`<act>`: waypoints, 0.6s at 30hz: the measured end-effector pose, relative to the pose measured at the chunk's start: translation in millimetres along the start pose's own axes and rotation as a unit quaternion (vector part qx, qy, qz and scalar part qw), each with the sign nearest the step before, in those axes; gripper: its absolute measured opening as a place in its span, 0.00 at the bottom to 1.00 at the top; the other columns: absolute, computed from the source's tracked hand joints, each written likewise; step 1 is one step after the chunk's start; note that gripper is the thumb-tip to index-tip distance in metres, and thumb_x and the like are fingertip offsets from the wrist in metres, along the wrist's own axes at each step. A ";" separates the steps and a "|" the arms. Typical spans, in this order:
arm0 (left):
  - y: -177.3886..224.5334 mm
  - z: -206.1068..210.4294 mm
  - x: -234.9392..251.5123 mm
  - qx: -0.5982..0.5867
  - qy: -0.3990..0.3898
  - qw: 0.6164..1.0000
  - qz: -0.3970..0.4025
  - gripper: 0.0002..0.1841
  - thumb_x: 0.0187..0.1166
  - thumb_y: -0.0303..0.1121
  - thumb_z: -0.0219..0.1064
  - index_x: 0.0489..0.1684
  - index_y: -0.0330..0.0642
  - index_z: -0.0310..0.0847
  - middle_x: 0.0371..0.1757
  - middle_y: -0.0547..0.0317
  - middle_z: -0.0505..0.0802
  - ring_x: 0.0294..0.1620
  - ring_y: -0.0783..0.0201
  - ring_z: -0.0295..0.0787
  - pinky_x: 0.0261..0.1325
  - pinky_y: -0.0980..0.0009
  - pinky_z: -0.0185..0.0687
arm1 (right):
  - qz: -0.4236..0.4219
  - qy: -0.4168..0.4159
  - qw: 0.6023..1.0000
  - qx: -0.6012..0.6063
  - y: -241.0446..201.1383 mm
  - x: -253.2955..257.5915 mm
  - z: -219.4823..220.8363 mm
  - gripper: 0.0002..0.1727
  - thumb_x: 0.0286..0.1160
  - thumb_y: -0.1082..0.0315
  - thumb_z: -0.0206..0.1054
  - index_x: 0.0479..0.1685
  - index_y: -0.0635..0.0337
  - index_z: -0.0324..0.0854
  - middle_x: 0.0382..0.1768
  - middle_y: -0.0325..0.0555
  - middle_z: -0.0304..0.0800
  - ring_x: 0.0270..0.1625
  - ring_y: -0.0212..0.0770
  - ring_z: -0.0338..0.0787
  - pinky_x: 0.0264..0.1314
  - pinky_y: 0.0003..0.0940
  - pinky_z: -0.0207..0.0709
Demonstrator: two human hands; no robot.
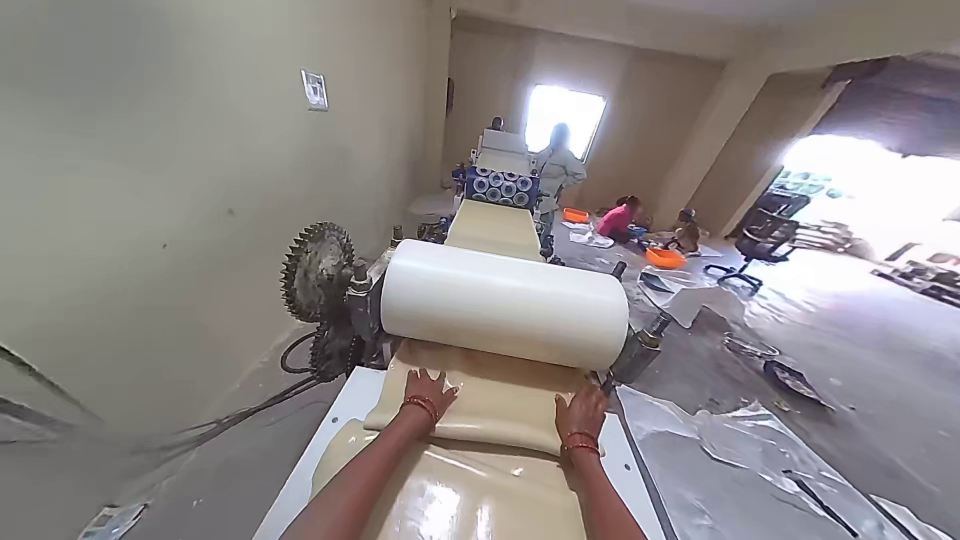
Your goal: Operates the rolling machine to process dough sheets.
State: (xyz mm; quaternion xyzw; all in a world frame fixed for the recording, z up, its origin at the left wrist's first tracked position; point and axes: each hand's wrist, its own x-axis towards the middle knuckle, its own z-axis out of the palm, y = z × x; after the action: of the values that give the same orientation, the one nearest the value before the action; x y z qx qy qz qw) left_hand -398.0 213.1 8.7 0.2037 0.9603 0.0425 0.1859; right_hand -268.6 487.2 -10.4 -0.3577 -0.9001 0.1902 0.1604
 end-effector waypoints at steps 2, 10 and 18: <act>-2.7 4.4 3.0 -0.004 0.013 1.000 -0.001 0.39 0.89 0.62 0.46 0.92 0.45 0.58 0.88 0.19 0.60 0.89 0.23 0.54 0.88 0.30 0.45 | -0.135 -0.024 0.989 -0.048 -0.4 -4.3 -9.4 0.35 0.78 0.59 0.69 0.81 0.71 0.71 0.83 0.75 0.66 0.89 0.70 0.63 0.92 0.61 0.54; -19.6 15.4 10.5 -0.060 0.032 0.998 -0.007 0.37 0.85 0.65 0.52 0.94 0.69 0.53 0.96 0.38 0.45 0.94 0.27 0.32 0.86 0.22 0.31 | -0.151 -0.281 0.927 -0.196 3.6 33.3 -6.8 0.51 0.82 0.32 0.55 0.90 0.69 0.57 0.88 0.69 0.60 0.92 0.64 0.59 0.92 0.62 0.53; -22.0 19.6 27.0 -0.054 0.061 0.997 -0.010 0.36 0.83 0.66 0.54 0.92 0.67 0.59 0.95 0.37 0.50 0.94 0.27 0.34 0.87 0.23 0.31 | -0.176 -0.250 0.939 -0.158 13.1 36.4 7.4 0.51 0.83 0.32 0.52 0.90 0.70 0.56 0.90 0.67 0.56 0.95 0.63 0.50 0.95 0.60 0.44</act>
State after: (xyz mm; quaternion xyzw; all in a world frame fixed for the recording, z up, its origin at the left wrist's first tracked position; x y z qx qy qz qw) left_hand -421.7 204.1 -22.1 0.1810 0.9681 0.1048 0.1376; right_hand -289.3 519.9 -17.3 -0.1552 -0.9782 0.0973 -0.0974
